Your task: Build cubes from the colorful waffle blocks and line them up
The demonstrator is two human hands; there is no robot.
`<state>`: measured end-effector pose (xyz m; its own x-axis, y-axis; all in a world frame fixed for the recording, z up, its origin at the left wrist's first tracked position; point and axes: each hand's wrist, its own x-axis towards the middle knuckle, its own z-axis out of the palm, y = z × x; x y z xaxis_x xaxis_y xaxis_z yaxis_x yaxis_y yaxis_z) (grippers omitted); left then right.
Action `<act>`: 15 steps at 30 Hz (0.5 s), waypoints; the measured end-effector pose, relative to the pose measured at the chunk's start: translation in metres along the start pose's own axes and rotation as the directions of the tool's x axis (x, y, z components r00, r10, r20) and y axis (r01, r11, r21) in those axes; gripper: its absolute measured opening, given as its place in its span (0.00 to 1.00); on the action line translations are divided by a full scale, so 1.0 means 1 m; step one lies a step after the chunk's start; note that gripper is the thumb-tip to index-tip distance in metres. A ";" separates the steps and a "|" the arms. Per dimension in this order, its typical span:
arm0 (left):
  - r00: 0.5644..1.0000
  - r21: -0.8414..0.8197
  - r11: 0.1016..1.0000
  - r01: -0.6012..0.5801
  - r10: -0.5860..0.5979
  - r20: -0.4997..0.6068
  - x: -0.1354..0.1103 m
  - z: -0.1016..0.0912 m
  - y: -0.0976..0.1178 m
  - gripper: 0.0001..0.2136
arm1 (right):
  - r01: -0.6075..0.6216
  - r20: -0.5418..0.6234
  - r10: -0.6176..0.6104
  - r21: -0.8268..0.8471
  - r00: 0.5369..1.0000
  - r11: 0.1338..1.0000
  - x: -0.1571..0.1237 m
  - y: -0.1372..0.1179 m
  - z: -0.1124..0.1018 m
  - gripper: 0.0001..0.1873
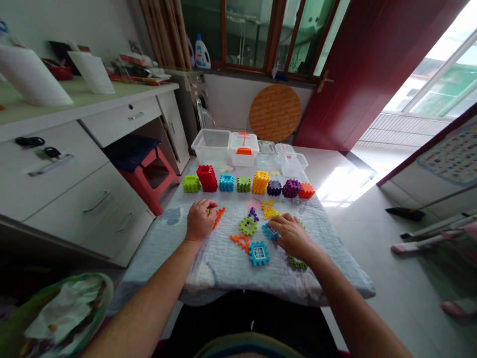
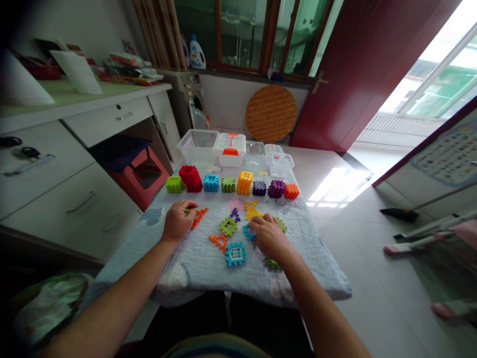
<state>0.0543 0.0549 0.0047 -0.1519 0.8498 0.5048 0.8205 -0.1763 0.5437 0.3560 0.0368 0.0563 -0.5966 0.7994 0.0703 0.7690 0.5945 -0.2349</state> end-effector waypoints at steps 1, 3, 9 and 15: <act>1.000 0.001 1.000 -0.003 0.003 -0.001 0.000 0.000 0.000 0.08 | 0.003 -0.007 -0.003 0.008 1.000 1.000 0.000 0.001 0.001 0.22; 1.000 -0.001 1.000 -0.006 0.006 -0.006 0.000 0.000 0.000 0.08 | 0.021 -0.029 -0.019 0.045 0.999 0.999 0.001 0.003 0.001 0.17; 1.000 0.001 1.000 0.001 -0.001 0.007 0.000 0.000 0.000 0.08 | -0.075 -0.123 0.114 0.283 0.986 0.956 0.002 0.010 -0.007 0.15; 1.000 0.007 1.000 0.008 -0.008 0.006 0.000 0.000 0.000 0.08 | -0.165 -0.028 0.181 0.295 0.983 0.941 0.004 0.006 0.003 0.14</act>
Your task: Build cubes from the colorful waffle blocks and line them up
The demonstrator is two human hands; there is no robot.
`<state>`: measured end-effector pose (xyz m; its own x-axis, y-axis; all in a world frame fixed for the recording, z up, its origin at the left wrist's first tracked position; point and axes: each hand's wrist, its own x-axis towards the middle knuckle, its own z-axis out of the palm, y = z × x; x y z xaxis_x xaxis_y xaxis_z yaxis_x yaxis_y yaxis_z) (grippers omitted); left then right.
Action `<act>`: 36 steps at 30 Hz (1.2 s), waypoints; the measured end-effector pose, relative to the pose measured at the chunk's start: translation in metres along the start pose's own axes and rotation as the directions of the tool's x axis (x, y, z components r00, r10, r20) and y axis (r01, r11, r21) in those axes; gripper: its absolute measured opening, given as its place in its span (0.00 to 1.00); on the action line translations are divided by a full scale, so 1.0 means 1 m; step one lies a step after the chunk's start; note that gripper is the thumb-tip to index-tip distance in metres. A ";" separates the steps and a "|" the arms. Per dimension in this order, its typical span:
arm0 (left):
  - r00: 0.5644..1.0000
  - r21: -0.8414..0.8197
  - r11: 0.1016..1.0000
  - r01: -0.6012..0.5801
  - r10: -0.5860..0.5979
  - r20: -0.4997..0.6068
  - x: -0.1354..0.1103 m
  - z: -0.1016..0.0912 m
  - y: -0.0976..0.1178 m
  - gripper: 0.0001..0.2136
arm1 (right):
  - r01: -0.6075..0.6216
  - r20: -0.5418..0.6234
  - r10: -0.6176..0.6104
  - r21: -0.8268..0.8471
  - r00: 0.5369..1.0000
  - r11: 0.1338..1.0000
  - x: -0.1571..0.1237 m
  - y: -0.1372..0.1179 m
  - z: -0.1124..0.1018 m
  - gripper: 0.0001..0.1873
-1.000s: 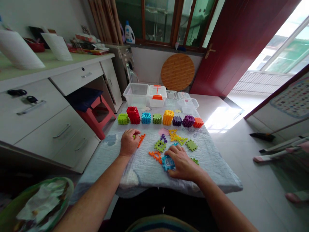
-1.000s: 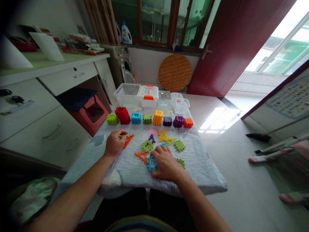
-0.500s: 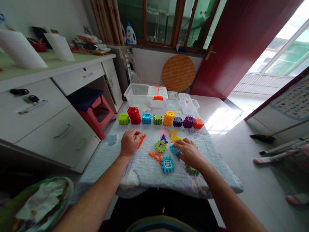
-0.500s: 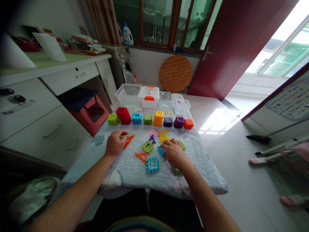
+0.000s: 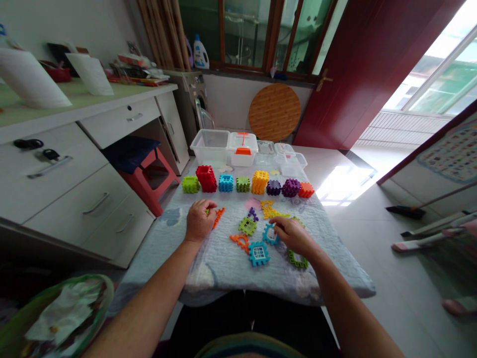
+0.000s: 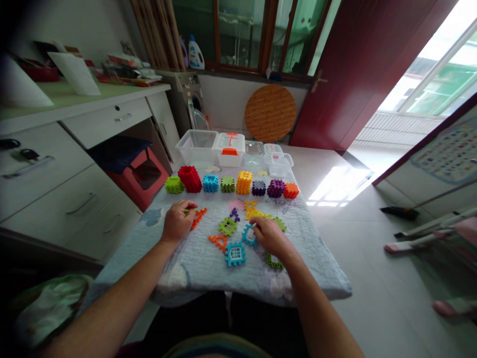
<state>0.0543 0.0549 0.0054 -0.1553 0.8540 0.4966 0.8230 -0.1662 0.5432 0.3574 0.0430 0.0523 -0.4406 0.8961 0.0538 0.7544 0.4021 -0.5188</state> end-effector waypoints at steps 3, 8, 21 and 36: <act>1.000 -0.005 1.000 -0.002 0.002 -0.004 0.000 0.000 0.000 0.08 | -0.014 -0.093 0.001 -0.141 0.996 0.990 -0.003 0.000 0.005 0.14; 1.000 -0.012 1.000 -0.012 0.012 -0.007 0.000 0.000 0.000 0.08 | 0.046 -0.063 -0.060 -0.211 0.996 0.977 -0.014 -0.006 0.004 0.17; 1.000 -0.012 1.000 -0.021 0.021 -0.009 0.000 0.001 -0.001 0.08 | -0.020 -0.032 0.017 -0.124 0.999 0.992 -0.012 -0.011 0.006 0.18; 0.999 -0.018 0.999 -0.040 0.039 -0.022 0.000 0.001 -0.001 0.08 | 0.180 0.193 -0.174 -0.014 0.966 0.984 -0.030 -0.049 0.010 0.26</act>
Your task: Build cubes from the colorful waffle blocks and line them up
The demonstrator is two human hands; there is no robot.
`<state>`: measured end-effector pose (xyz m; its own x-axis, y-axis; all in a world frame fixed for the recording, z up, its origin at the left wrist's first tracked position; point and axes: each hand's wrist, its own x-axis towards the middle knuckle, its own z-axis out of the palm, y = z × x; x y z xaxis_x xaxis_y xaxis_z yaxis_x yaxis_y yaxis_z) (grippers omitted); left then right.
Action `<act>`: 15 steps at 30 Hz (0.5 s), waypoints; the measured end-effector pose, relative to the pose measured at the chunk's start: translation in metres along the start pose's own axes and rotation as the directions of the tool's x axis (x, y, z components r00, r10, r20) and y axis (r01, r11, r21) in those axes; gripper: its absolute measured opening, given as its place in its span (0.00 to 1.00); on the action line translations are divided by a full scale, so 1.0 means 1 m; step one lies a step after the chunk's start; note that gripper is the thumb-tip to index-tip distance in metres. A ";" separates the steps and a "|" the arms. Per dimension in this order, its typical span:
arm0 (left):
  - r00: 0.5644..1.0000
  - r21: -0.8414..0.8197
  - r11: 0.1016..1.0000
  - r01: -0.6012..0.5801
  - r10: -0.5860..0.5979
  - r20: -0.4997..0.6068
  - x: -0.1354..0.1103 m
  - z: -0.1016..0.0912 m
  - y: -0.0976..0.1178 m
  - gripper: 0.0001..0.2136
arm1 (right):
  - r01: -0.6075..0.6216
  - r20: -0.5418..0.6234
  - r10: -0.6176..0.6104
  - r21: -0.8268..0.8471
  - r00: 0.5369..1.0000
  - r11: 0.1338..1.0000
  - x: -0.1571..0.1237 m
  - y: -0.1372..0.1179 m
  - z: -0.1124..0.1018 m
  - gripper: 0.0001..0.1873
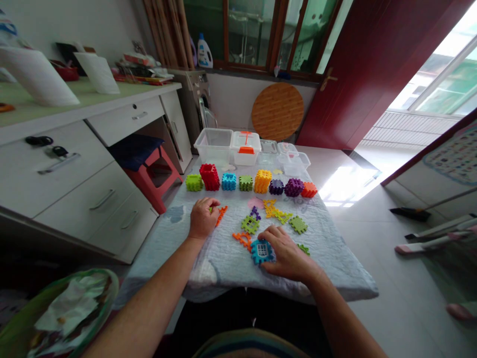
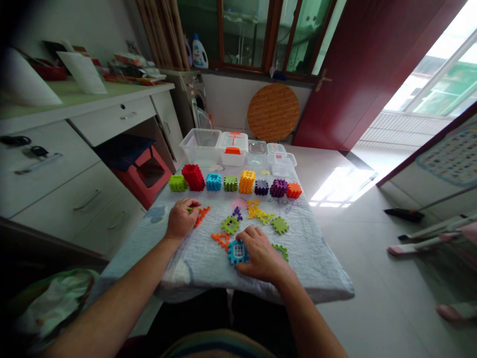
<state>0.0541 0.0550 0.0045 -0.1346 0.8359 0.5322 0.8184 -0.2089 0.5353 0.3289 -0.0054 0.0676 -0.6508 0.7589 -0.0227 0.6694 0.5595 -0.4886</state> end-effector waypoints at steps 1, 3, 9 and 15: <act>1.000 0.000 1.000 0.001 -0.001 0.000 0.000 0.000 0.000 0.08 | -0.002 0.006 0.002 -0.004 1.000 1.000 0.001 0.000 0.001 0.28; 1.000 0.003 1.000 0.006 -0.006 0.003 0.000 0.000 0.000 0.08 | -0.009 0.010 0.009 -0.011 1.000 1.000 0.001 0.001 0.004 0.32; 1.000 0.011 1.000 0.021 -0.021 0.010 0.000 0.000 0.000 0.08 | -0.014 -0.004 0.014 -0.016 1.000 1.000 0.001 0.003 0.005 0.25; 1.000 0.001 1.000 0.010 -0.010 0.000 0.000 0.001 -0.001 0.08 | -0.033 -0.045 0.032 -0.025 0.998 0.999 -0.002 0.008 -0.001 0.24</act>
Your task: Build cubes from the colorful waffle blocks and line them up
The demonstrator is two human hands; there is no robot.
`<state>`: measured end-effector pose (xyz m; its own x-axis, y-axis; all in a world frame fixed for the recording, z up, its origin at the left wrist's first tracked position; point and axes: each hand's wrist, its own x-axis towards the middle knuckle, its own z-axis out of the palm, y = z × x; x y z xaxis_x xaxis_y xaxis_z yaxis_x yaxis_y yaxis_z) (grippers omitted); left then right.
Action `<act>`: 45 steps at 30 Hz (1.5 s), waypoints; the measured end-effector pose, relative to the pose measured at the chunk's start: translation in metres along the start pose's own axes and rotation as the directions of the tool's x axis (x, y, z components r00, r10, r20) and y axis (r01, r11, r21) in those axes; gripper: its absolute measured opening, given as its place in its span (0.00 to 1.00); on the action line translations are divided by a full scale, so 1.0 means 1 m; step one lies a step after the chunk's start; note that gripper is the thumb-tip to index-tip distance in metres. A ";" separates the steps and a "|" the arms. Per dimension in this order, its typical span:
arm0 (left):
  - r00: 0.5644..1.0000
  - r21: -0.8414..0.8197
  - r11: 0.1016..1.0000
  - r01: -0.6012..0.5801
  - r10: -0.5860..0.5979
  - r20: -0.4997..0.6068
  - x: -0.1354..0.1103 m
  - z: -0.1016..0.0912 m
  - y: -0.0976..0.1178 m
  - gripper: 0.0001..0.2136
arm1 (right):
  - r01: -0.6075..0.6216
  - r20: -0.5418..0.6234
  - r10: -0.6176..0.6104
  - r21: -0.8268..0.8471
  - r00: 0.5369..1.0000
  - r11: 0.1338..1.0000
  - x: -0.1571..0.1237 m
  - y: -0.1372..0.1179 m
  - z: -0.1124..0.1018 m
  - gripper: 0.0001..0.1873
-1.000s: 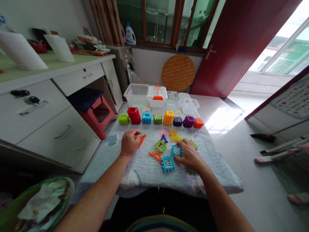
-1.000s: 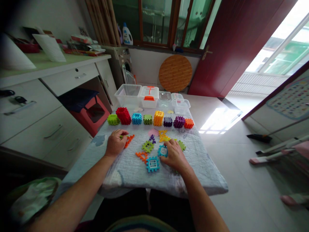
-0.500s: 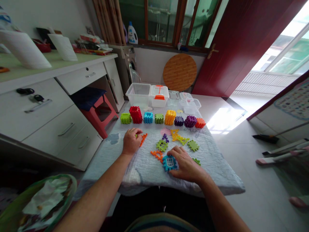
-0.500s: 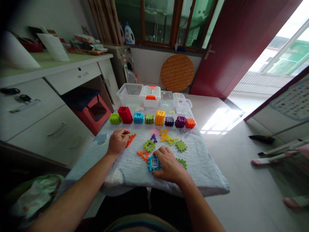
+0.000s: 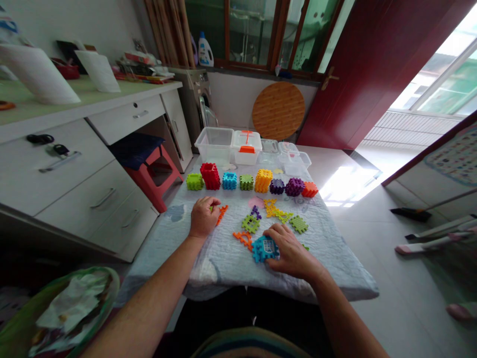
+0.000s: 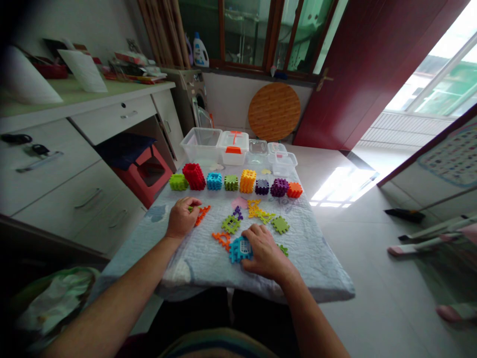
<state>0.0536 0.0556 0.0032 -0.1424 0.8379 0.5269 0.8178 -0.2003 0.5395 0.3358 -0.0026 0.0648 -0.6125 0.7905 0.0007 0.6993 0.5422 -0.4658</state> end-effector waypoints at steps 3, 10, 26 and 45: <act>1.000 -0.001 1.000 0.001 -0.001 0.001 0.000 0.000 0.000 0.08 | 0.008 0.008 -0.008 -0.008 1.000 1.000 0.000 -0.003 0.001 0.24; 1.000 -0.005 1.000 0.007 -0.007 0.005 0.000 -0.001 0.001 0.08 | -0.012 0.047 0.015 -0.062 0.999 0.998 0.004 -0.011 0.008 0.27; 0.999 -0.001 0.999 0.035 -0.035 0.023 0.000 -0.002 0.003 0.08 | -0.018 0.064 0.028 -0.154 0.998 0.988 0.006 -0.009 0.011 0.20; 0.998 -0.034 0.998 0.061 -0.060 0.020 -0.001 -0.002 0.003 0.09 | 0.006 -0.091 -0.045 -0.380 0.995 0.925 0.184 -0.014 -0.050 0.27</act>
<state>0.0554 0.0533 0.0059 -0.1803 0.8585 0.4802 0.7880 -0.1661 0.5929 0.2316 0.1496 0.1162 -0.6067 0.7883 0.1023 0.7829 0.6149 -0.0947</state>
